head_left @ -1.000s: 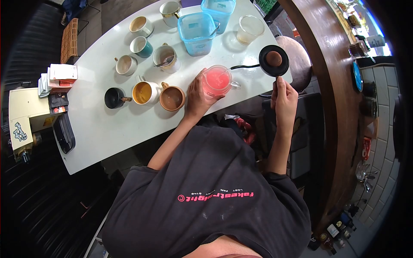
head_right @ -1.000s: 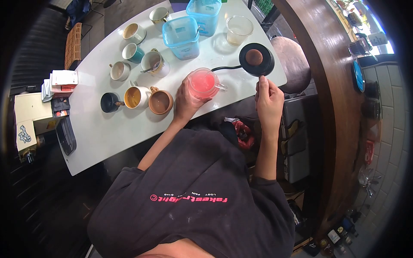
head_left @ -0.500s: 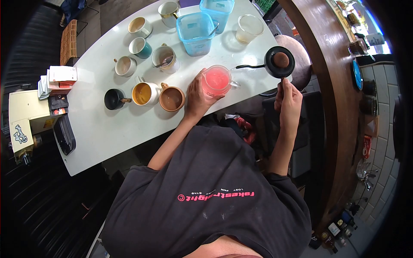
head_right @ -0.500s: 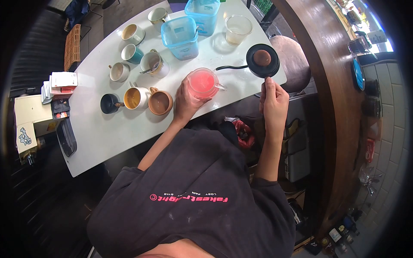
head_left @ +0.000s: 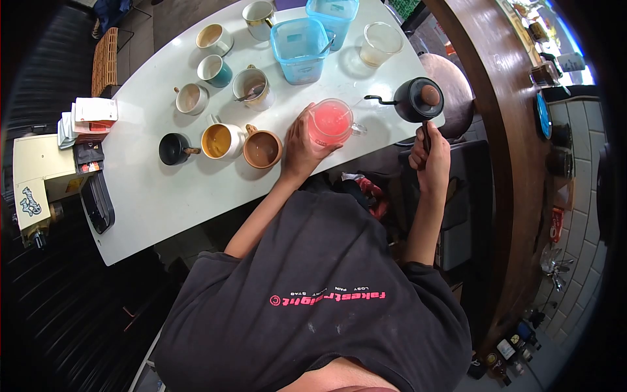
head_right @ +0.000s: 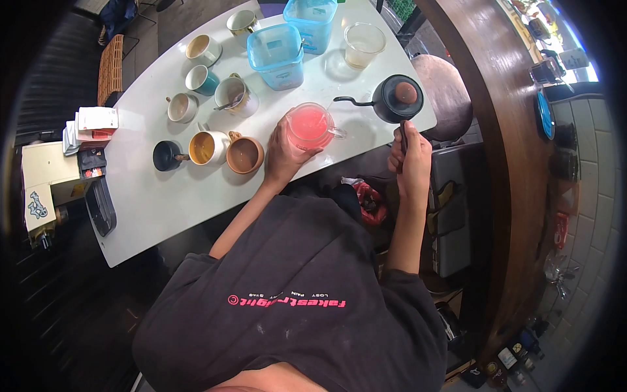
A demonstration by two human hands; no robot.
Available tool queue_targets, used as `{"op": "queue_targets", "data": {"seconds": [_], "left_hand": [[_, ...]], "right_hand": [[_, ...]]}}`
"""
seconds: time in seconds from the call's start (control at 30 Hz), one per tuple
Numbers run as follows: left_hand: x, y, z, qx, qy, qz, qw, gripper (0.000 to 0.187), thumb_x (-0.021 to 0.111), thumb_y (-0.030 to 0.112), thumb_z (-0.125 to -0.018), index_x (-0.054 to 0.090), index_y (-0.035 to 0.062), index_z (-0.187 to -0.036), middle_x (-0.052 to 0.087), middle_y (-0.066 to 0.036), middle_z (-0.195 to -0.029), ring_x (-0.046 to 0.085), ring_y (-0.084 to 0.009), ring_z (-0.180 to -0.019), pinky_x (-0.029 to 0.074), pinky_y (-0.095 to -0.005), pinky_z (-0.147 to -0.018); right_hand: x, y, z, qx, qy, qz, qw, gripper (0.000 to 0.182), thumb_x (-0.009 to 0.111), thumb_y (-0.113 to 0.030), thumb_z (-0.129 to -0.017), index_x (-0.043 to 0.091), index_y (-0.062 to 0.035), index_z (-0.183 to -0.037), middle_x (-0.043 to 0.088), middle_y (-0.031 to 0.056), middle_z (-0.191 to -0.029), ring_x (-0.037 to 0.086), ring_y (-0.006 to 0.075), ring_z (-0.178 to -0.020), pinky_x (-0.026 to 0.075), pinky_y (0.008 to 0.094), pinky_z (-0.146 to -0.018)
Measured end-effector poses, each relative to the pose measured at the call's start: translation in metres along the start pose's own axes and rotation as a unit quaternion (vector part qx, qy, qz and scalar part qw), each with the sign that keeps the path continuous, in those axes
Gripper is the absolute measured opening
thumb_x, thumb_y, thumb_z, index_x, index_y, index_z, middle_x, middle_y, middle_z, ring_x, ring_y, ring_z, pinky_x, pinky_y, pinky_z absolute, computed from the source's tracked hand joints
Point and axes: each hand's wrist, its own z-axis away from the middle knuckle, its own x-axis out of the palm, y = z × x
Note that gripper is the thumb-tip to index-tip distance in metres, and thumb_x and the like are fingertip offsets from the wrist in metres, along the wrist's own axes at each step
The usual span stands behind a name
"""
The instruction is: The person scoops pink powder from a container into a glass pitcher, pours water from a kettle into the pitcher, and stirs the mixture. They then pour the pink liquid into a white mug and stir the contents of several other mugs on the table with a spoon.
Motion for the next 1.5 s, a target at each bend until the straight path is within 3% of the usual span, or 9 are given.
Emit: {"op": "queue_targets", "data": {"seconds": [0.17,0.27,0.7,1.0,1.07,1.2,1.27,1.5], "left_hand": [[-0.002,0.001,-0.002,-0.003,0.001,0.005,1.0,0.102,0.09,0.044,-0.073,0.036,0.0002,-0.148,0.054,-0.022,-0.141,0.056,-0.0408,-0.127,0.045,-0.0488,-0.107],[-0.002,0.001,-0.001,-0.022,-0.016,0.009,1.0,0.101,0.087,0.051,-0.074,0.037,-0.0006,-0.144,0.049,-0.021,-0.149,0.051,-0.0397,-0.134,0.041,-0.0497,-0.111],[0.001,-0.001,0.001,-0.009,-0.017,0.002,1.0,0.103,0.088,0.049,-0.074,0.034,-0.0011,-0.147,0.048,-0.02,-0.15,0.051,-0.0394,-0.134,0.041,-0.0497,-0.111],[0.002,0.0,0.001,-0.003,-0.005,0.001,1.0,0.102,0.089,0.046,-0.074,0.035,-0.0013,-0.147,0.05,-0.022,-0.148,0.052,-0.0411,-0.132,0.041,-0.0504,-0.111],[0.002,0.0,0.0,0.01,0.008,-0.008,1.0,0.104,0.089,0.051,-0.073,0.037,-0.0051,-0.143,0.055,-0.027,-0.132,0.056,-0.0447,-0.121,0.045,-0.052,-0.103],[0.002,0.0,0.0,0.015,0.009,-0.019,1.0,0.105,0.089,0.051,-0.073,0.036,-0.0048,-0.144,0.055,-0.027,-0.132,0.056,-0.0445,-0.121,0.045,-0.0521,-0.103],[0.0,0.002,0.001,-0.018,-0.014,0.009,1.0,0.103,0.089,0.046,-0.074,0.035,-0.0003,-0.148,0.049,-0.022,-0.148,0.05,-0.0402,-0.134,0.04,-0.0507,-0.112],[0.001,0.002,0.002,-0.018,-0.016,0.016,1.0,0.101,0.089,0.046,-0.073,0.036,0.0003,-0.147,0.049,-0.022,-0.148,0.05,-0.04,-0.133,0.04,-0.0505,-0.111]], "right_hand": [[-0.006,0.022,-0.018,0.027,-0.028,-0.079,0.996,0.034,0.045,-0.035,-0.108,0.051,-0.0094,-0.086,0.032,-0.0066,-0.057,0.025,0.0056,-0.044,0.019,0.0249,-0.042],[-0.006,0.039,-0.029,0.032,-0.001,-0.072,0.997,0.034,0.046,-0.035,-0.108,0.051,-0.0096,-0.086,0.032,-0.0065,-0.057,0.026,0.0057,-0.044,0.019,0.0251,-0.042],[-0.005,0.068,-0.049,0.052,0.013,-0.063,0.997,0.034,0.045,-0.039,-0.107,0.049,-0.0134,-0.086,0.032,-0.0069,-0.057,0.026,0.0058,-0.044,0.022,0.0248,-0.042],[0.006,0.073,-0.053,0.052,-0.009,-0.072,0.996,0.033,0.045,-0.038,-0.108,0.047,-0.013,-0.087,0.033,-0.0063,-0.058,0.025,0.0058,-0.045,0.022,0.0245,-0.042],[0.01,0.073,-0.053,0.047,-0.004,-0.089,0.995,0.038,0.043,-0.036,-0.11,0.048,-0.011,-0.082,0.034,-0.0055,-0.057,0.027,0.0061,-0.043,0.022,0.0243,-0.04],[0.012,0.076,-0.054,0.056,-0.001,-0.091,0.994,0.038,0.043,-0.037,-0.11,0.047,-0.011,-0.082,0.034,-0.0054,-0.057,0.027,0.0062,-0.043,0.022,0.0247,-0.039],[0.013,0.077,-0.054,0.059,-0.005,-0.093,0.994,0.039,0.043,-0.036,-0.11,0.048,-0.0108,-0.081,0.034,-0.0052,-0.057,0.027,0.0063,-0.043,0.022,0.0252,-0.039],[0.011,0.091,-0.062,0.052,-0.022,-0.102,0.993,0.038,0.044,-0.036,-0.11,0.048,-0.0105,-0.082,0.035,-0.0049,-0.056,0.027,0.0067,-0.042,0.022,0.0257,-0.039]]}}
